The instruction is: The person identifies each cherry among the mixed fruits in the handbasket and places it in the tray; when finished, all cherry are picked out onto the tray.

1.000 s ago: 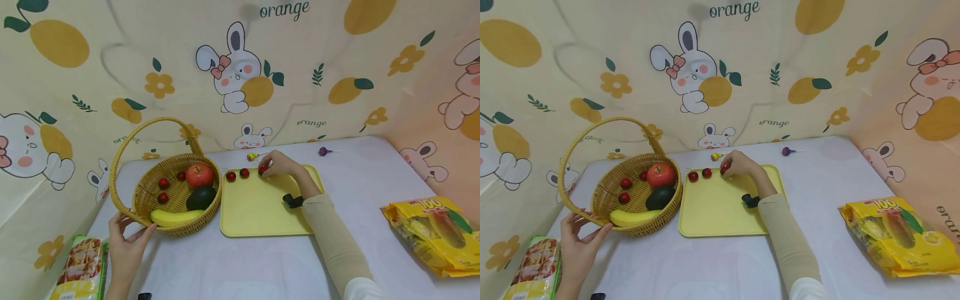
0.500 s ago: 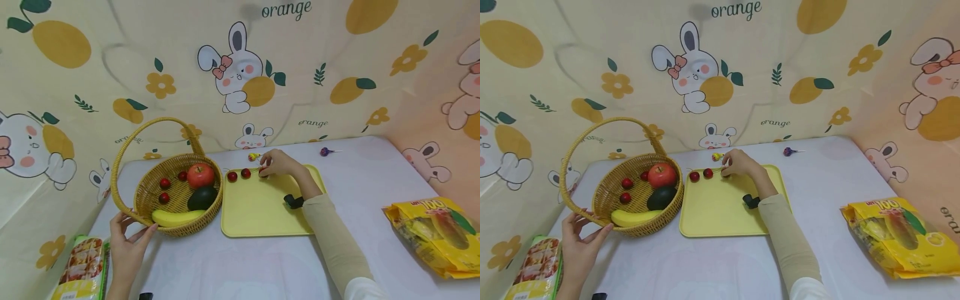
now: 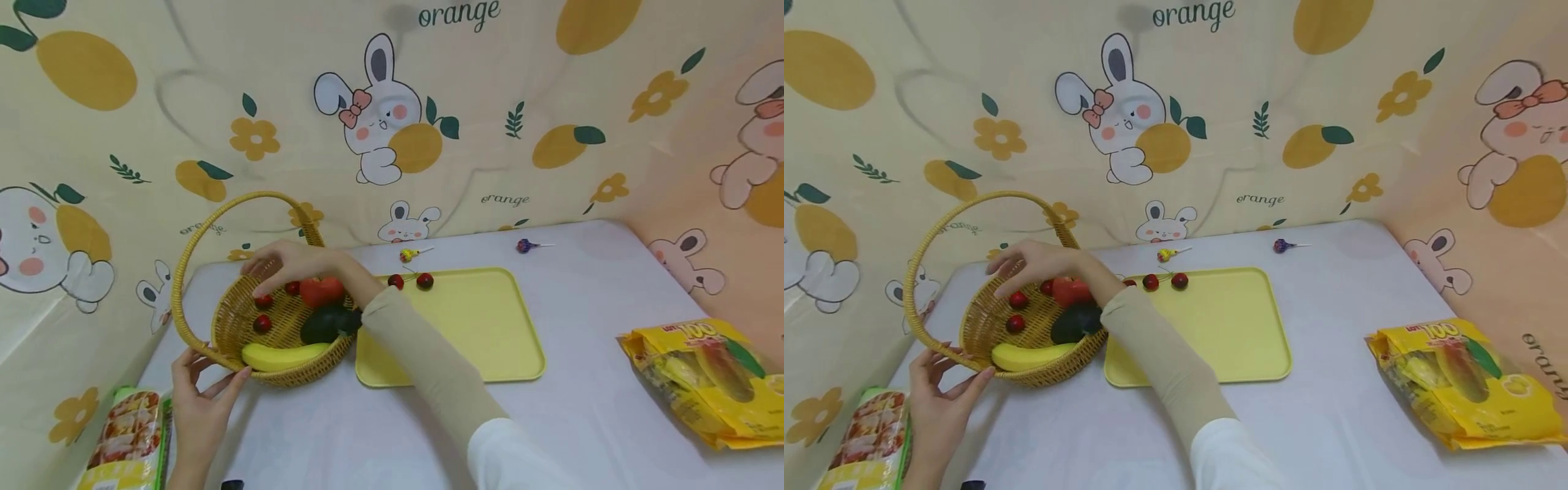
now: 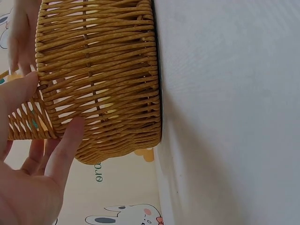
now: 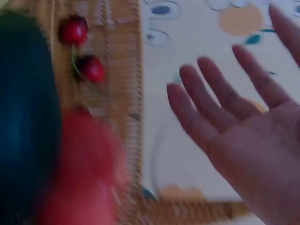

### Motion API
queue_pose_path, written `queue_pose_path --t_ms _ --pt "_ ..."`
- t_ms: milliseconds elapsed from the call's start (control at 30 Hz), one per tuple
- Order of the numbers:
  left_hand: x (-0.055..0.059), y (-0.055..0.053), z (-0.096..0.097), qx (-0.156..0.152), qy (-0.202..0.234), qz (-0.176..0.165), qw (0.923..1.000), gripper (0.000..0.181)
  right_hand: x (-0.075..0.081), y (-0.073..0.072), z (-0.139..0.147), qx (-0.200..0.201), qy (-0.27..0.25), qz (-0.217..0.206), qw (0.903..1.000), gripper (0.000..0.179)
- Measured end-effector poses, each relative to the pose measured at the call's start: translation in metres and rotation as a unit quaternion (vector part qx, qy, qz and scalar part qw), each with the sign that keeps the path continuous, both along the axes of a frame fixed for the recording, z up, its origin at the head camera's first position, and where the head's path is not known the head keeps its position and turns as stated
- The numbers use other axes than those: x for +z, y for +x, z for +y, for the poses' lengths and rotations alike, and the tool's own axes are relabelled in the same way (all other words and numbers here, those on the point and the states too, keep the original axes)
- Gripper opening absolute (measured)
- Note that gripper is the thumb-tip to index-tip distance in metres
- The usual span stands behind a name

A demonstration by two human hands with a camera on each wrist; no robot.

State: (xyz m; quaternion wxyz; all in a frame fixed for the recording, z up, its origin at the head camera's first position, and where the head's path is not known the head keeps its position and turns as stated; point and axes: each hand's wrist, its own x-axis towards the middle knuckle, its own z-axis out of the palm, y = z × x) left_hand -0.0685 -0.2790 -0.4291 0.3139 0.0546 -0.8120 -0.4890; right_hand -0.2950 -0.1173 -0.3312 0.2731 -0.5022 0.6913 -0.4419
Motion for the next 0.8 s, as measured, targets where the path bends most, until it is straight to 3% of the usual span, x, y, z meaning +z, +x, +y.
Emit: queue_pose_path --t_ms 200,367,533,633,800 --pt "0.002 0.001 -0.002 -0.003 0.001 0.011 0.9999 0.076 -0.025 0.007 -0.050 0.035 0.057 -0.066 0.9956 0.058" --pt "0.000 -0.001 -0.002 -0.012 0.007 0.012 0.9998 0.078 -0.044 0.008 -0.060 0.034 0.096 -0.066 0.9926 0.060" --pt "-0.001 0.000 -0.003 -0.018 0.003 0.012 0.9998 0.078 -0.053 0.010 -0.065 0.049 0.129 -0.083 0.9869 0.061" --pt "-0.001 0.000 -0.003 -0.018 -0.005 0.012 0.9997 0.079 -0.055 0.012 -0.065 0.071 0.160 -0.095 0.9799 0.062" --pt "-0.002 0.000 -0.003 -0.016 -0.009 0.009 0.9998 0.079 -0.055 0.016 -0.063 0.074 0.212 -0.179 0.9579 0.061"
